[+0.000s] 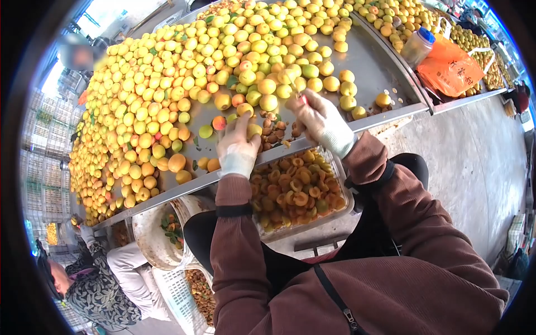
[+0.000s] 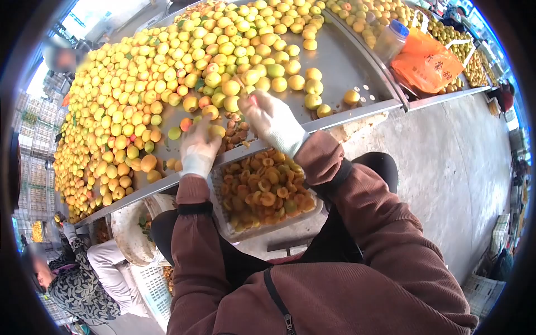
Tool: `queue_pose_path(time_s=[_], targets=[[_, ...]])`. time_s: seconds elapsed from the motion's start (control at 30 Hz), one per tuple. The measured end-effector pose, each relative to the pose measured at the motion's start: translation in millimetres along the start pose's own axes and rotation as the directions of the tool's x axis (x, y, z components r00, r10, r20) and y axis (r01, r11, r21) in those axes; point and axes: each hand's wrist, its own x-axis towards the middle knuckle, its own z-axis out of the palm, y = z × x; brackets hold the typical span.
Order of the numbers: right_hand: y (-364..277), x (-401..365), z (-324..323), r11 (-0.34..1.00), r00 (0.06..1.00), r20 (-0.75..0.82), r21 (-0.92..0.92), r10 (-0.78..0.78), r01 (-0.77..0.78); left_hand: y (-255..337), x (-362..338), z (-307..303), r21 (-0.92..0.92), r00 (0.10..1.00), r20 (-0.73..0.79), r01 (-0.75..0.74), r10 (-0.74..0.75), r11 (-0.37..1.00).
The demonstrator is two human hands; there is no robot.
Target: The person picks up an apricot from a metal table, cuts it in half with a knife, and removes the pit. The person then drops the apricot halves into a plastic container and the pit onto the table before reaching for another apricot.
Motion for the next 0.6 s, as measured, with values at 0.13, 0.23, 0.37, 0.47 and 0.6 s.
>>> queue_pose_path(time_s=[0.13, 0.23, 0.37, 0.47, 0.6], targets=[[-1, -7, 4, 0.999, 0.993, 0.11, 0.024, -0.041, 0.039, 1, 5, 16, -0.048, 0.992, 0.099, 0.086, -0.081, 0.995], [5, -12, 9, 0.983, 0.985, 0.168, 0.182, -0.036, 0.005, 14, 16, 10, -0.844, 0.843, 0.38, 0.484, -0.38, 0.231], [9, -16, 21, 0.975, 0.971, 0.221, 0.22, -0.086, 0.036, 43, 0, -27, -0.857, 0.839, 0.513, 0.489, -0.18, -0.165], [15, -17, 29, 0.981, 0.962, 0.269, 0.196, -0.056, 0.003, 51, -10, -26, -0.733, 0.816, 0.572, 0.461, -0.086, -0.499], [18, -20, 38, 0.986, 0.966, 0.199, 0.067, -0.166, 0.155, 54, -15, -29, -0.689, 0.851, 0.522, 0.384, -0.054, -0.614]])
